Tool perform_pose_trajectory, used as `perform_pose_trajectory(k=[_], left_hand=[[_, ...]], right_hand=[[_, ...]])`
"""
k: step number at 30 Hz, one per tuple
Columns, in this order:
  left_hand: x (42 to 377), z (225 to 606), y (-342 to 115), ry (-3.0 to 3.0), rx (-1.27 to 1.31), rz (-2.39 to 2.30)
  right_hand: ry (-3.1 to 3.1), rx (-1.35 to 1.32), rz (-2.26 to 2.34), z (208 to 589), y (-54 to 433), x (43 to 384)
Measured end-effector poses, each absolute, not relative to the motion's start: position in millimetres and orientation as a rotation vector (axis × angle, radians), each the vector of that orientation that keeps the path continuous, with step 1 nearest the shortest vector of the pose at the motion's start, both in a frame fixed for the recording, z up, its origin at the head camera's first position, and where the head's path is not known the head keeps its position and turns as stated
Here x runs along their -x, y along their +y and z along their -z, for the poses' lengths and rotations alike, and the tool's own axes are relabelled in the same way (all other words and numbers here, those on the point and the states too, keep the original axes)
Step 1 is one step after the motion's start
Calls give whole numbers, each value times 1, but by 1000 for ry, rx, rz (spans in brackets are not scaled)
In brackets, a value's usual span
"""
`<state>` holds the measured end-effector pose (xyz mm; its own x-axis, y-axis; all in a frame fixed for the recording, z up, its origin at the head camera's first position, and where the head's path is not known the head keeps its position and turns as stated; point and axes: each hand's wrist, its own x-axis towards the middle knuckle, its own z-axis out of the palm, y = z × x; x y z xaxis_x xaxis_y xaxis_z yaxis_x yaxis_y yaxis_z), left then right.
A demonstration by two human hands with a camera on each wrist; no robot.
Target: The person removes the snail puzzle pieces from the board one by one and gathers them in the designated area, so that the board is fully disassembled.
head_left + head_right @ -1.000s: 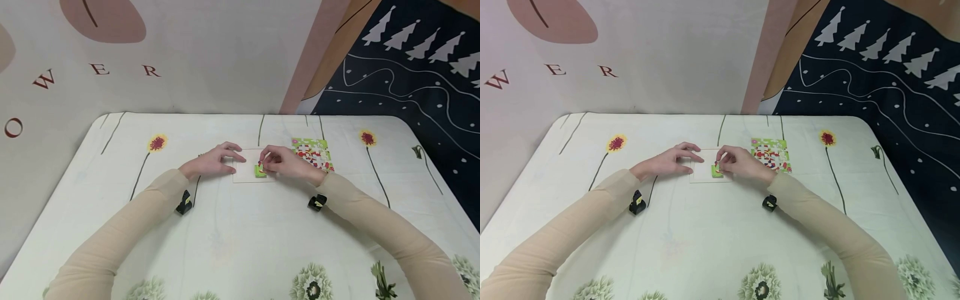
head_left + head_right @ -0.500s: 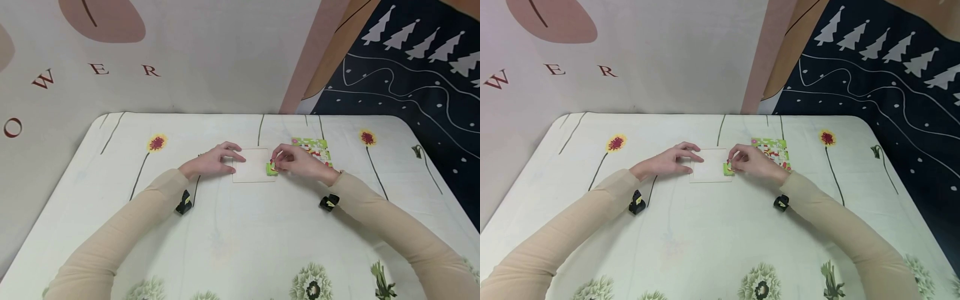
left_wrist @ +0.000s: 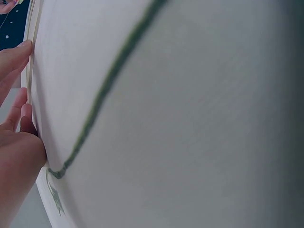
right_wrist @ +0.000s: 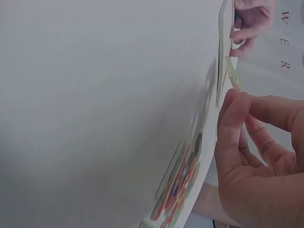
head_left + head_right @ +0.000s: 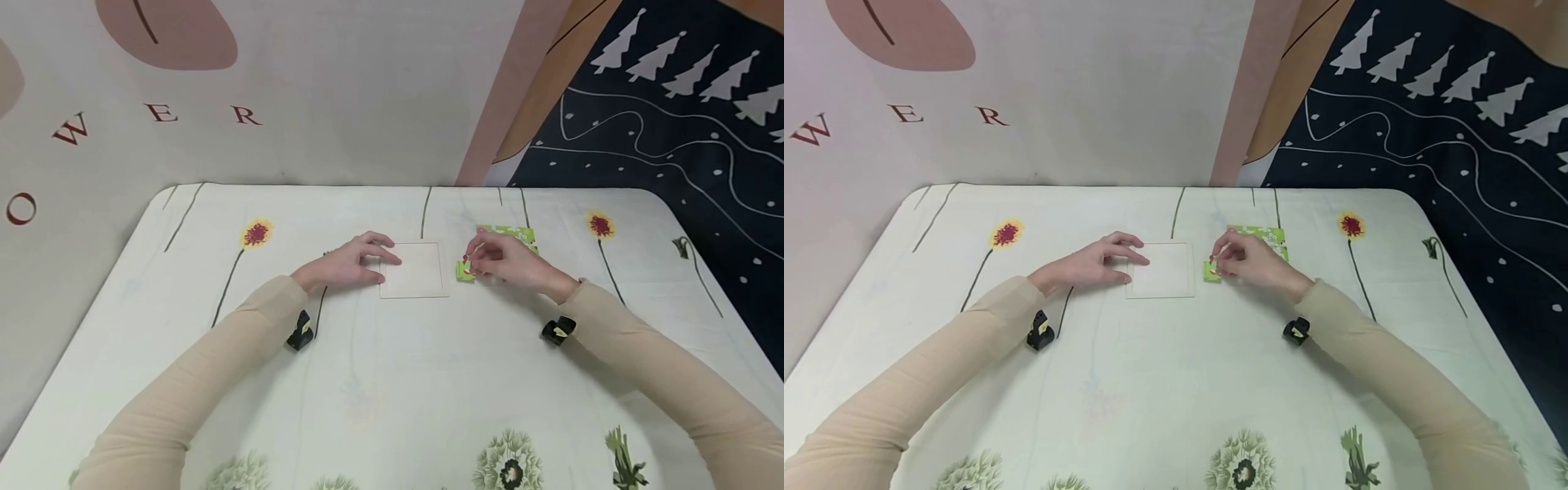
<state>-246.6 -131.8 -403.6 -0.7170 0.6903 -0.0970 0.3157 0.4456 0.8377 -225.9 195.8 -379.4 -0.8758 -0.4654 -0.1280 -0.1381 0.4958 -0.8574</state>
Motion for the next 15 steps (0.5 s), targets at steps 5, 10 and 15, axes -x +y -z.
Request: perform_pose_trajectory(k=[5,10,15], left_hand=[[246,403,-131,2277,-841,-1173],[246,402,-131,2286,-838,-1161],[246,402,-131,2289,-829,-1157]], right_hand=[[2395,471,1321,379,206,226],[2384,448,1334,378,212,224],[2427,431,1312,378,216,222]])
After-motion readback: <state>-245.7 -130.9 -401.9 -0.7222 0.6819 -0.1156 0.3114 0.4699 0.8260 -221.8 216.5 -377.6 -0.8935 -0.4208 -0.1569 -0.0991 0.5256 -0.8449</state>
